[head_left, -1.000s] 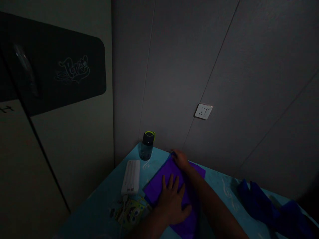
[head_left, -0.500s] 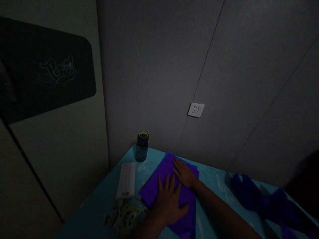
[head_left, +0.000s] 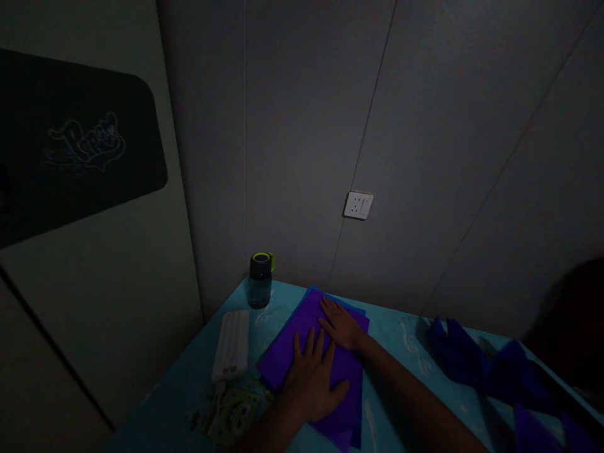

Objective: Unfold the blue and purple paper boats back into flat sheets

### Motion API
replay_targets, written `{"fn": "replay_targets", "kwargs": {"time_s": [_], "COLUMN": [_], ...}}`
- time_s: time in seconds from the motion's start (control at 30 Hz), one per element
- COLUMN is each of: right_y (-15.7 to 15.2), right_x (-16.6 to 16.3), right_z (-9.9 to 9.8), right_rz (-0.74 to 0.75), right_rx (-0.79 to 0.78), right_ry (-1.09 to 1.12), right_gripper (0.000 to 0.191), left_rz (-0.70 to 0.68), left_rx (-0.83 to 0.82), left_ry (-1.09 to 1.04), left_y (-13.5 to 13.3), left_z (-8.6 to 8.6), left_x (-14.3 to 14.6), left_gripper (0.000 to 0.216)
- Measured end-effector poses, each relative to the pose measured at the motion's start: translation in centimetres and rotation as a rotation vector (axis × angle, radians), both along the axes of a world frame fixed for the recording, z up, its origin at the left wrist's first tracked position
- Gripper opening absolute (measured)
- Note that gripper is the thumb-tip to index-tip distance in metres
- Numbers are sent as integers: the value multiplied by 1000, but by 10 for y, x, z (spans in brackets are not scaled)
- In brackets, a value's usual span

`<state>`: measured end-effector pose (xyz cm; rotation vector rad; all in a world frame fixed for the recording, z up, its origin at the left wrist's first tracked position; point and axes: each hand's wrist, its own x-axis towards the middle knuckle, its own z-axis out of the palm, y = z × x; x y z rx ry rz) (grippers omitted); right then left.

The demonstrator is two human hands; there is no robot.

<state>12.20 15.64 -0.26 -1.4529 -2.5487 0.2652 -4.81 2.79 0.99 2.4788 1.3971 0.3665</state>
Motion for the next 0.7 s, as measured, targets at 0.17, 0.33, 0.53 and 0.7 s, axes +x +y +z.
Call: {"fn": "replay_targets", "kwargs": {"time_s": [0.17, 0.33, 0.53, 0.7], "right_y": [-12, -31, -62, -153], "right_x": [6, 27, 23, 21], "right_z": [1, -10, 11, 15], "right_rz": [-15, -225, -284, -181], "right_rx": [-2, 14, 2, 45], "right_ry": [-15, -43, 3, 129], "right_gripper": [71, 70, 64, 59], "left_rz": [21, 48, 49, 53], "left_rx": [21, 58, 63, 55], "left_ry": [28, 39, 107, 174], "left_y": [-3, -2, -1, -1], "left_z": [3, -2, -1, 0], "left_x": [2, 5, 7, 8], "left_gripper": [86, 88, 86, 76]}}
